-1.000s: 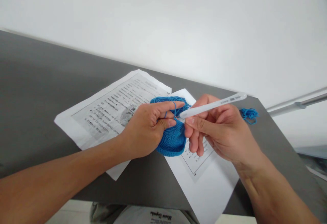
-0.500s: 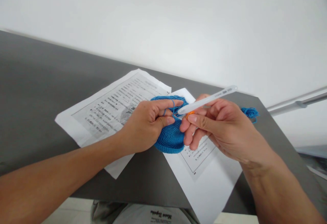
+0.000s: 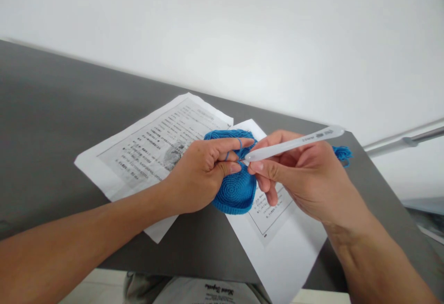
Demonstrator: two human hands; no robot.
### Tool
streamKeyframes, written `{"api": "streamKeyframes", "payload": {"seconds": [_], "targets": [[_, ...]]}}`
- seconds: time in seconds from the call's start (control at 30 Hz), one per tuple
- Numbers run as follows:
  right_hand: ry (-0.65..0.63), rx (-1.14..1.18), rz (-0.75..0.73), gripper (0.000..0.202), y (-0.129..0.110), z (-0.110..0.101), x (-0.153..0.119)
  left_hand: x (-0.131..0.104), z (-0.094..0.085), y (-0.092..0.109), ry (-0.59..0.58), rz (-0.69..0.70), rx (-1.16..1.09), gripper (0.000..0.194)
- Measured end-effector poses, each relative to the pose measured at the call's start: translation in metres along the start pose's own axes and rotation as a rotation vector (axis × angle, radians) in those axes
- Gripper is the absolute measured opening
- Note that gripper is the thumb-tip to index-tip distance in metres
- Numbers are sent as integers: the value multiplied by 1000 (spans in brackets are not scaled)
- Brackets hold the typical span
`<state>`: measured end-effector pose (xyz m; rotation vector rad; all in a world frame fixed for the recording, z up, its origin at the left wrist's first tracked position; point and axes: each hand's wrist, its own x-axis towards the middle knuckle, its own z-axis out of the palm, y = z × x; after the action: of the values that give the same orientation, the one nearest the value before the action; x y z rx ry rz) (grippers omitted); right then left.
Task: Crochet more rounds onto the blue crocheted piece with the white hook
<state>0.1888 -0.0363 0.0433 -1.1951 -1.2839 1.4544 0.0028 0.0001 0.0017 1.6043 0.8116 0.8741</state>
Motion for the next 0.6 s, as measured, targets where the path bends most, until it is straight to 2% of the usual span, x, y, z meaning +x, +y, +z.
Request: {"api": "streamKeyframes", "payload": {"seconds": [0.17, 0.3, 0.6], "targets": [[-12, 8, 26, 27, 2, 1, 2, 0, -1, -1, -17, -19, 42, 38], [-6, 18, 52, 26, 3, 1, 5, 0, 0, -3, 25, -32, 51, 43], [15, 0, 101, 32, 0, 3, 6, 1, -1, -6, 14, -24, 61, 42]]}}
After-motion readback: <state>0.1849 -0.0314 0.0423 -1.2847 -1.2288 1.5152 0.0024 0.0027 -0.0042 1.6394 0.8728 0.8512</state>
